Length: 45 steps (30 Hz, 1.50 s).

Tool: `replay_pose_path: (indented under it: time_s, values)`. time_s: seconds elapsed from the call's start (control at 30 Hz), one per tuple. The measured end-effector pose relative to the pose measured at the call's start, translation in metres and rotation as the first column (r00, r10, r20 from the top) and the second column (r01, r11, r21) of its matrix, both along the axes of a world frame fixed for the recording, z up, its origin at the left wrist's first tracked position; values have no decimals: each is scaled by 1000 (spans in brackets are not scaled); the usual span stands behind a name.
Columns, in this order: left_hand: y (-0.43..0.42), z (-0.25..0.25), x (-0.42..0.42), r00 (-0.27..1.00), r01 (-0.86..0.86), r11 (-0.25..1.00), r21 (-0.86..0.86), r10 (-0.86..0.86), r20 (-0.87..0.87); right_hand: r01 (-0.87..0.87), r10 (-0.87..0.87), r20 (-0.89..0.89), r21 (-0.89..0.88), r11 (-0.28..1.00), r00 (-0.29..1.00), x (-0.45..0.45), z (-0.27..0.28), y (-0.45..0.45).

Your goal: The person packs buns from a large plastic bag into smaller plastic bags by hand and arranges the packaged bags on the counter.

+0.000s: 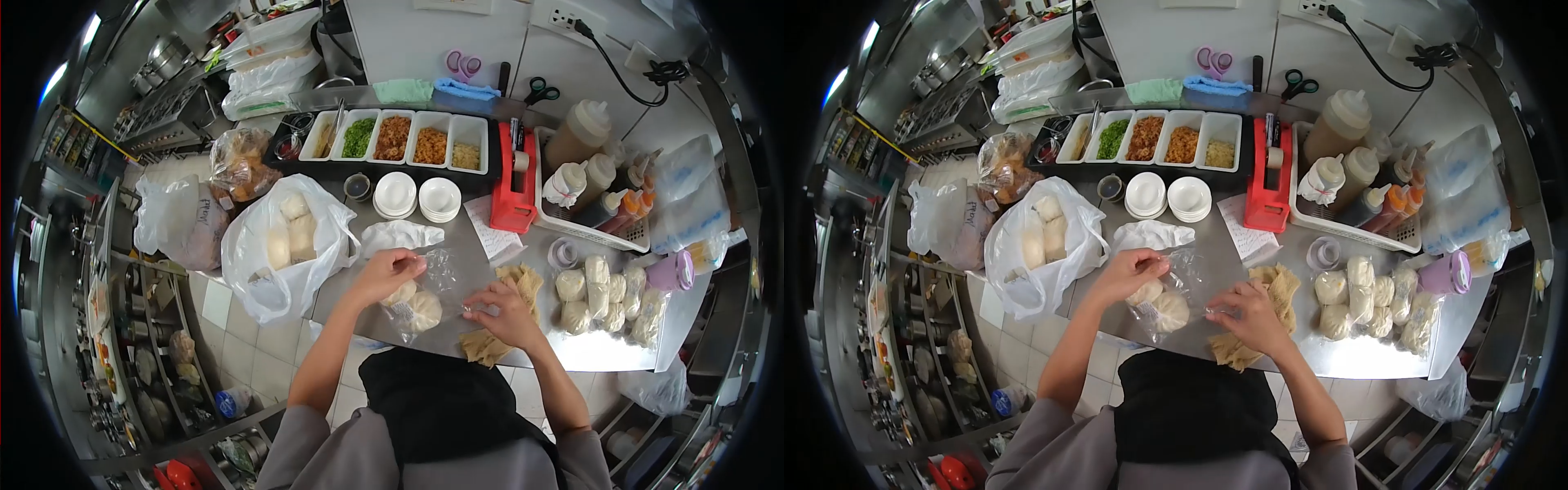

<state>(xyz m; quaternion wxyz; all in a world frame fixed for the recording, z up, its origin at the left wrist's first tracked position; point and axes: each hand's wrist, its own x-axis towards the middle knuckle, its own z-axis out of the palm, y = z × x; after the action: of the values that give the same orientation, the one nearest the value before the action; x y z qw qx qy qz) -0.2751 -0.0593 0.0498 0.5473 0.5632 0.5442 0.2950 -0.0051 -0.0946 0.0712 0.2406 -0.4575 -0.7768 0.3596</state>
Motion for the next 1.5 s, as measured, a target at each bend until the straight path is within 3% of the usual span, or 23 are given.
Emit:
replay_pose_path:
  time_s: [0.03, 0.13, 0.23, 0.33, 0.37, 0.47, 0.57, 0.67, 0.8, 0.9, 1.0, 1.1, 1.17, 1.37, 1.5]
  values:
    - [-5, 4, 0, 998, -37, 999, 37, 34, 59, -34, 32, 32, 69, 997, 999, -3, 2, 2]
    - [-20, 14, -9, 976, -148, 986, 78, 133, 173, 179, -151, -274, 78, 981, 950, 5, 11, 21]
    - [-31, 11, -9, 950, -218, 966, 139, 178, 256, 227, -311, -545, -218, 949, 779, -14, 15, 24]
    - [-32, 8, 2, 929, -270, 946, 177, 208, 307, 30, -204, -428, -380, 925, 880, -30, -31, 38]
    - [-32, 7, 4, 922, -291, 939, 184, 224, 316, 72, -227, -338, -416, 906, 913, -33, -37, 47]
    - [-30, 6, 4, 931, -285, 942, 178, 228, 285, 136, -230, -479, -223, 965, 847, -52, -41, 78]
    - [-31, 15, 8, 893, -311, 931, 192, 217, 393, -170, -171, -639, -436, 884, 750, -61, -24, 101]
    - [-39, 20, 1, 896, -310, 925, 220, 207, 393, -101, 0, -292, -332, 938, 956, -49, 5, 95]
    - [-59, 26, 0, 903, -349, 904, 248, 253, 348, -94, -42, -365, -345, 934, 930, -30, 15, 73]
    - [-72, 35, 6, 910, -389, 884, 258, 326, 256, 12, -222, -418, -449, 893, 881, -30, 28, 47]
    - [-80, 34, 19, 889, -445, 847, 291, 376, 262, 133, -166, -319, -123, 983, 933, -32, 24, 27]
    - [-88, 26, 20, 896, -443, 833, 332, 400, 194, 139, -176, -305, -140, 980, 936, -21, 14, 16]
    - [-94, 26, 17, 910, -408, 847, 340, 405, 85, 122, -173, -316, -175, 977, 933, -17, 18, 9]
    - [-111, 33, 32, 859, -506, 842, 188, 472, 199, 126, -342, -307, -552, 824, 888, -2, 27, -25]
    - [-131, 37, 32, 832, -492, 860, -135, 510, 218, 181, -473, -275, -677, 713, 837, -4, 41, -48]
